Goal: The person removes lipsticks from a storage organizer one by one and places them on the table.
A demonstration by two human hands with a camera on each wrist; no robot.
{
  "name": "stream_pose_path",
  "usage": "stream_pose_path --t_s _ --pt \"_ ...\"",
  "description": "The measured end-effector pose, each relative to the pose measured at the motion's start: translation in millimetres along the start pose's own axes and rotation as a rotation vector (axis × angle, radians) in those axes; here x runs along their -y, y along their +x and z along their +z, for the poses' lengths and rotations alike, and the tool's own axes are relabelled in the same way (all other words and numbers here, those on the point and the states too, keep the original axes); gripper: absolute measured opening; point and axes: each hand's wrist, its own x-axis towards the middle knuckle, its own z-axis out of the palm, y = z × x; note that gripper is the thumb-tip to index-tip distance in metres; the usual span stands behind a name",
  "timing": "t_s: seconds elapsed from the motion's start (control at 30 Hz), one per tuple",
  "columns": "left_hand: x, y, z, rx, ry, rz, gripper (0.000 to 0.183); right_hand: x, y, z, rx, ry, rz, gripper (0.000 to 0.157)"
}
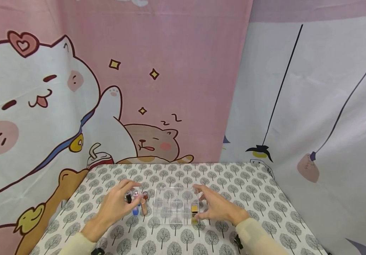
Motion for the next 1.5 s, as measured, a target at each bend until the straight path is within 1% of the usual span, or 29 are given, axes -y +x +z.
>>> stream_pose_path --t_s 0.1,0.17,0.27,0.33,0.43,0.57,0.77,0.9,1.07,1.17,1.33,1.5 --pt "-2.2 2.0 4.1 -0.007 -0.009 0.019 0.041 -1 0 0.7 -0.005 -0.009 0.009 0.118" --pt "-4.2 3.7 6.3 0.001 -0.008 0.018 0.041 -2 0 0.4 -0.007 -0.005 0.004 0.117" --pt "-8.8 6.5 9.1 0.044 -0.015 -0.007 0.041 -2 1 -0.8 -0.007 -0.001 -0.007 0.117" --pt "-12.2 8.5 10.9 0.077 -0.027 -0.012 0.042 -3 1 -1.3 -0.005 0.005 -0.011 0.117" --pt "-16.1 10.6 15.3 0.112 -0.035 0.016 0.043 -3 1 -0.7 -0.004 0.011 -0.005 0.118" --pt "-20.4 12.8 21.7 0.137 -0.041 0.073 0.045 -4 0 1.1 -0.003 0.009 -0.003 0.118" --pt "-28.0 15.6 32.4 0.184 -0.05 0.119 0.054 -6 0 3.3 0.0 0.017 -0.013 0.119" --pt "-36.5 19.1 38.1 0.237 -0.064 0.122 0.056 -7 1 3.2 -0.005 0.015 -0.024 0.118" --pt "-45.5 22.9 48.0 0.319 -0.069 0.113 0.054 -8 2 3.1 -0.01 -0.001 -0.032 0.118" --pt "-49.6 24.3 54.9 0.341 -0.068 0.128 0.055 -8 2 3.5 -0.008 0.001 -0.027 0.119" --pt "-57.3 25.8 65.4 0.354 -0.081 0.162 0.056 -9 2 3.8 -0.005 0.013 -0.033 0.119" --pt "-67.9 28.8 72.9 0.395 -0.101 0.143 0.057 -10 3 3.1 -0.01 0.009 -0.04 0.118"
